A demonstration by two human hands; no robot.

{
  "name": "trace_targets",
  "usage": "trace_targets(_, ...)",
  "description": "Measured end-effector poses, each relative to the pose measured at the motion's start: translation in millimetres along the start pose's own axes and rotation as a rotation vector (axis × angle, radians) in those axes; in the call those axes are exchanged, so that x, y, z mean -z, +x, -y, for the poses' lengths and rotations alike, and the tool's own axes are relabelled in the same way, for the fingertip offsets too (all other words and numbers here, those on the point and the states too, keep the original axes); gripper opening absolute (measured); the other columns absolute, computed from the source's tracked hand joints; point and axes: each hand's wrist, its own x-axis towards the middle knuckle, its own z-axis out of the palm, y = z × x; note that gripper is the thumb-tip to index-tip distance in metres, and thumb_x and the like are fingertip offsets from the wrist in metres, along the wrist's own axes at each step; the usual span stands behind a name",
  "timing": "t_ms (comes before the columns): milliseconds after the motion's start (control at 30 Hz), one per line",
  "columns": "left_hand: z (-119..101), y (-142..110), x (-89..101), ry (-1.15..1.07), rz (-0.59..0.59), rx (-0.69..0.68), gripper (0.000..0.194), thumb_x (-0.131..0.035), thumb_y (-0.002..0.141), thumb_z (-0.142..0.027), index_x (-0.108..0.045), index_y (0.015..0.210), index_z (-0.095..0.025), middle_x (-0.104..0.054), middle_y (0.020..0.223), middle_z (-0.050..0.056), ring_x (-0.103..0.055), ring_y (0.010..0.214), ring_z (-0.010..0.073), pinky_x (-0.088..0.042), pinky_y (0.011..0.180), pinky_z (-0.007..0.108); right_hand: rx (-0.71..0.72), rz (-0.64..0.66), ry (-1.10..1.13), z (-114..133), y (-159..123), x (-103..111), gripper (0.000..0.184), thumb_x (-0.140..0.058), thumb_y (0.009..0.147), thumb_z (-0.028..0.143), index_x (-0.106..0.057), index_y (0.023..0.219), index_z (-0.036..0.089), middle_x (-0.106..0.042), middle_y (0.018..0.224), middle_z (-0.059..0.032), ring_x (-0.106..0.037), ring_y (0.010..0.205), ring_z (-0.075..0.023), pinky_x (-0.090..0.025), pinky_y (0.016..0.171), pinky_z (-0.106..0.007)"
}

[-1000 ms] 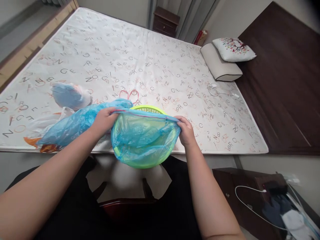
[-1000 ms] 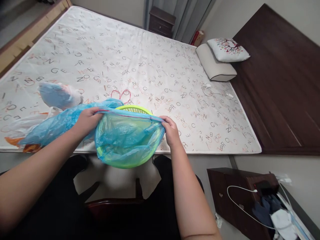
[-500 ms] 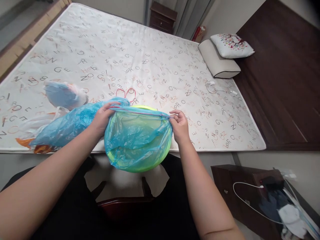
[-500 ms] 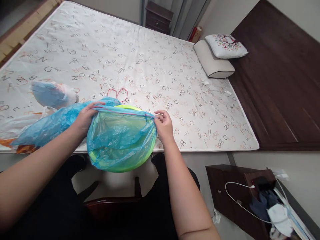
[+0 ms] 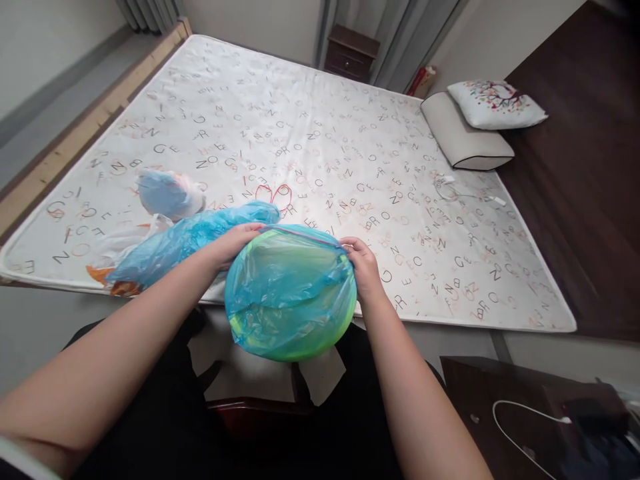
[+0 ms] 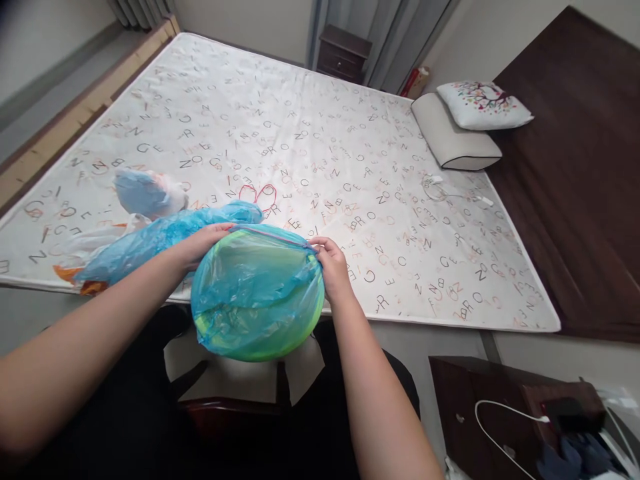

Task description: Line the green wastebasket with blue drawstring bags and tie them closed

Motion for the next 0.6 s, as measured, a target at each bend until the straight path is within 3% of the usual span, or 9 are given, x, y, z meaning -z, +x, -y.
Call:
trace_targets(133, 7.6, 2.8, -4.9, -0.011, 0.061, 0.023, 0.042, -0.085, 0.064, -0.036, -0.078, 0.103, -0.021, -0.078, 0.089, 0.006, -0.072, 0.072, 0.0235, -0.06, 0.066, 0.036, -0.08, 0.036, 0.038, 2.3, -3.6, 0.8, 0.029, -0.065, 0.075, 0.04, -0.063, 0.1, 0.026, -0.065, 0.076, 0.0025, -0.052, 0.057, -0.0151, -0.043, 0.055, -0.028)
trace_targets(267, 17.1, 11.6, 3.0, 0.014, 0.015, 0.057, 0.053, -0.087, 0.059, -0.036, -0.076, 0.109, -0.021, -0.078, 0.093, 0.006, -0.072, 0.072, 0.0228, -0.059, 0.065, 0.035, -0.099, 0.068, 0.018, 7.2, -6.3, -3.1, 0.036, -0.07, 0.077, 0.056, -0.062, 0.094, 0.025, -0.069, 0.081, 0.0001, -0.06, 0.064, -0.0175, -0.051, 0.062, -0.032)
trace_targets(400, 26.6, 17.7, 17.9, 0.257, -0.028, -0.021, 0.048, -0.085, 0.055, -0.034, -0.077, 0.1, -0.02, -0.078, 0.092, 0.006, -0.073, 0.079, 0.028, -0.059, 0.07, 0.037, -0.141, 0.014, 0.028, 8.3, -2.0, -4.0, 0.038, -0.078, 0.071, 0.053, -0.06, 0.087, 0.024, -0.067, 0.074, 0.001, -0.058, 0.06, -0.0161, -0.049, 0.059, -0.031)
trace_targets(500, 31.9, 15.7, 24.7, 0.483, -0.034, -0.191, 0.036, -0.077, 0.064, -0.035, -0.078, 0.097, -0.022, -0.079, 0.106, 0.006, -0.072, 0.1, 0.0327, -0.056, 0.09, 0.042, -0.104, -0.064, -0.146, 6.0, 6.6, 4.4, 0.034, -0.077, 0.07, 0.049, -0.062, 0.088, 0.023, -0.063, 0.067, 0.0024, -0.054, 0.056, -0.0157, -0.043, 0.054, -0.029)
trace_targets(600, 33.6, 9.3, 27.3, 0.7, -0.037, -0.239, 0.034, -0.069, 0.076, -0.036, -0.077, 0.107, -0.023, -0.077, 0.118, 0.009, -0.068, 0.113, 0.0352, -0.05, 0.102, 0.045, -0.035, -0.141, -0.467, 2.6, 16.1, 15.8, 0.029, -0.071, 0.07, 0.042, -0.069, 0.09, 0.022, -0.06, 0.062, 0.0029, -0.052, 0.056, -0.0165, -0.038, 0.055, -0.028)
